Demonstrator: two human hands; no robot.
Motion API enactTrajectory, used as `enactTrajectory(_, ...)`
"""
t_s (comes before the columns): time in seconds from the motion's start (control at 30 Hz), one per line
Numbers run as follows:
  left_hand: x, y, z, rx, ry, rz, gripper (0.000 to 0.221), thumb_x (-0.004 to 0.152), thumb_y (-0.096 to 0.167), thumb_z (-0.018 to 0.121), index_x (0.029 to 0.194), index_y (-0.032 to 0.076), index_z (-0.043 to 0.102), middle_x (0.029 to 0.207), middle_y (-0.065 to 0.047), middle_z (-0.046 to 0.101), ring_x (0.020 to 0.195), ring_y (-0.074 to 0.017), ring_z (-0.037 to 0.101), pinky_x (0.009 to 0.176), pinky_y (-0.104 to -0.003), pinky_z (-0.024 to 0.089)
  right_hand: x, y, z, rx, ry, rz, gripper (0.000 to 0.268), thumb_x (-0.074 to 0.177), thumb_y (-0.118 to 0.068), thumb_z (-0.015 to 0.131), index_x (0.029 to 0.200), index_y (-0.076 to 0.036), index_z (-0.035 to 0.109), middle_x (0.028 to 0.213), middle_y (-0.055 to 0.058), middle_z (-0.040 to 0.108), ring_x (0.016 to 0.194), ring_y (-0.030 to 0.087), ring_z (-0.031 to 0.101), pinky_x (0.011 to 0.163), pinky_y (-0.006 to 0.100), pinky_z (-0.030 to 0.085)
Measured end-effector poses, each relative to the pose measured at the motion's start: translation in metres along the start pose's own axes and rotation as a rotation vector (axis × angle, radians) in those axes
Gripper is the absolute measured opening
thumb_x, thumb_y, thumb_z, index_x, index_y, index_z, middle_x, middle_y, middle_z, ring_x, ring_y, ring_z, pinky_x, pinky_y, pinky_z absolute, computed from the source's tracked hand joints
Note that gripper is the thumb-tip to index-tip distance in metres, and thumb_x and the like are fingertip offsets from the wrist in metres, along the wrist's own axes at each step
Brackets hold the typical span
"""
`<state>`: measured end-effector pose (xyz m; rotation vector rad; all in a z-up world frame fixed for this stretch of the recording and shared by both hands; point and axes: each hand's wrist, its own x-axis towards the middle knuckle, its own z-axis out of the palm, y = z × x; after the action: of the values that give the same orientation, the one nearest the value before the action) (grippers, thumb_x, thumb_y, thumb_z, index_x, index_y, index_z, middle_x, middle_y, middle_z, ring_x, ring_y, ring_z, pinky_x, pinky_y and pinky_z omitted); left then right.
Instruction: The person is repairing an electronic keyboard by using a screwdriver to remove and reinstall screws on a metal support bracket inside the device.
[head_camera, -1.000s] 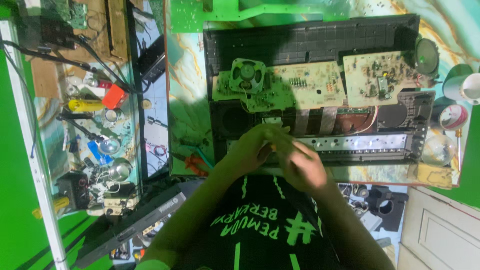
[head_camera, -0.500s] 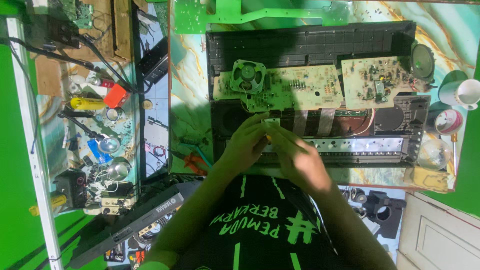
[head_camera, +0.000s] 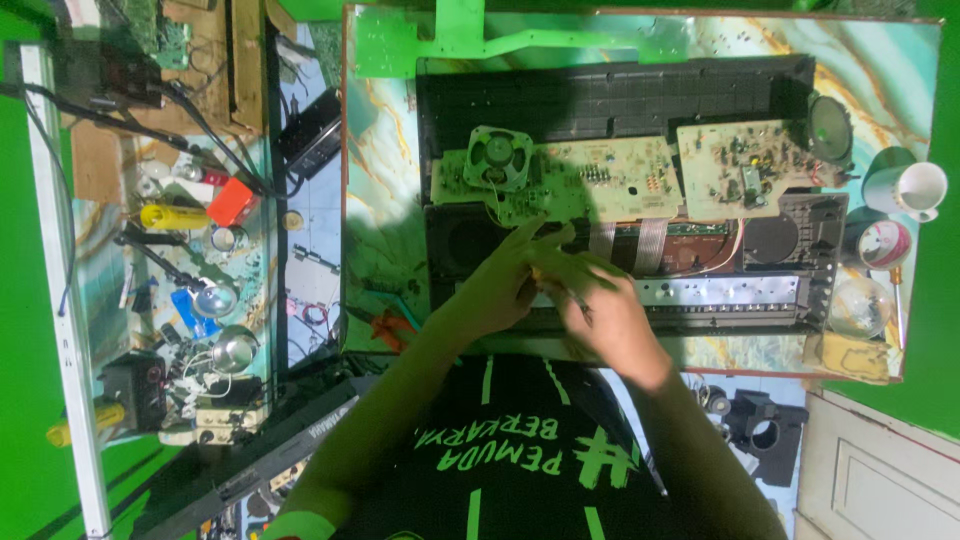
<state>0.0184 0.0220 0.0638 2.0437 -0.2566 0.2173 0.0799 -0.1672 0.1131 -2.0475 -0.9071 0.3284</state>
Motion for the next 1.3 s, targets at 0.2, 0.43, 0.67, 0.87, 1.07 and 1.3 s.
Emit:
enactTrajectory(0.2, -0.006, 0.014, 0.015, -0.038, 0.226, -0.262, 0.046, 0.082, -0.001, 0.068, 0.127, 0.007, 0.065, 0.125, -0.018, 0.069, 0.119, -0.0393, 0.065, 0.102, -0.044, 0.054, -0.001, -0.004, 0.012, 0.03, 0.208, 0.082, 0.025, 0.086, -0.007, 0.071, 0.111, -0.003, 0.067, 0.095, 0.015, 0.069, 0.082, 0.028, 0.072, 0.072, 0.037, 0.058)
enactTrajectory(0.43, -0.015, 0.007, 0.011, 0.105, 0.23, -0.047, 0.041, 0.09, 0.003, 0.067, 0.132, 0.004, 0.063, 0.128, -0.019, 0.066, 0.121, -0.0412, 0.062, 0.106, -0.047, 0.051, -0.005, -0.011, 0.007, 0.058, 0.115, -0.056, 0.015, 0.098, -0.005, 0.067, 0.112, -0.004, 0.069, 0.099, 0.015, 0.073, 0.083, 0.026, 0.074, 0.067, 0.033, 0.058)
enactTrajectory(0.67, -0.014, 0.003, 0.011, 0.077, 0.198, -0.163, 0.035, 0.087, 0.007, 0.071, 0.122, 0.008, 0.067, 0.129, -0.016, 0.068, 0.122, -0.0359, 0.065, 0.101, -0.042, 0.055, 0.006, -0.012, 0.036, -0.014, 0.266, 0.072, 0.017, 0.096, -0.01, 0.066, 0.109, -0.004, 0.074, 0.084, 0.011, 0.075, 0.064, 0.02, 0.072, 0.05, 0.03, 0.055)
enactTrajectory(0.87, -0.008, -0.011, -0.005, 0.145, 0.065, -0.01, 0.029, 0.094, 0.006, 0.07, 0.123, 0.005, 0.064, 0.131, -0.018, 0.065, 0.124, -0.0409, 0.062, 0.106, -0.047, 0.053, -0.005, -0.001, 0.024, 0.039, 0.115, -0.093, 0.015, 0.11, -0.01, 0.058, 0.099, -0.012, 0.068, 0.089, 0.009, 0.073, 0.083, 0.02, 0.074, 0.076, 0.033, 0.059)
enactTrajectory(1.07, -0.009, -0.003, -0.01, -0.044, 0.084, -0.213, 0.04, 0.083, 0.007, 0.072, 0.122, 0.004, 0.064, 0.128, -0.021, 0.064, 0.115, -0.0412, 0.065, 0.098, -0.044, 0.055, 0.01, -0.012, 0.022, -0.069, 0.198, 0.018, 0.031, 0.089, -0.01, 0.068, 0.119, -0.007, 0.075, 0.088, 0.014, 0.071, 0.075, 0.026, 0.071, 0.066, 0.036, 0.057)
enactTrajectory(1.3, 0.001, -0.01, -0.009, -0.001, 0.043, -0.078, 0.036, 0.091, 0.005, 0.068, 0.127, 0.006, 0.064, 0.135, -0.017, 0.064, 0.127, -0.039, 0.062, 0.109, -0.044, 0.052, 0.014, -0.022, 0.014, 0.025, 0.175, 0.005, 0.033, 0.093, -0.009, 0.071, 0.125, 0.001, 0.067, 0.097, 0.014, 0.075, 0.078, 0.022, 0.073, 0.068, 0.034, 0.057)
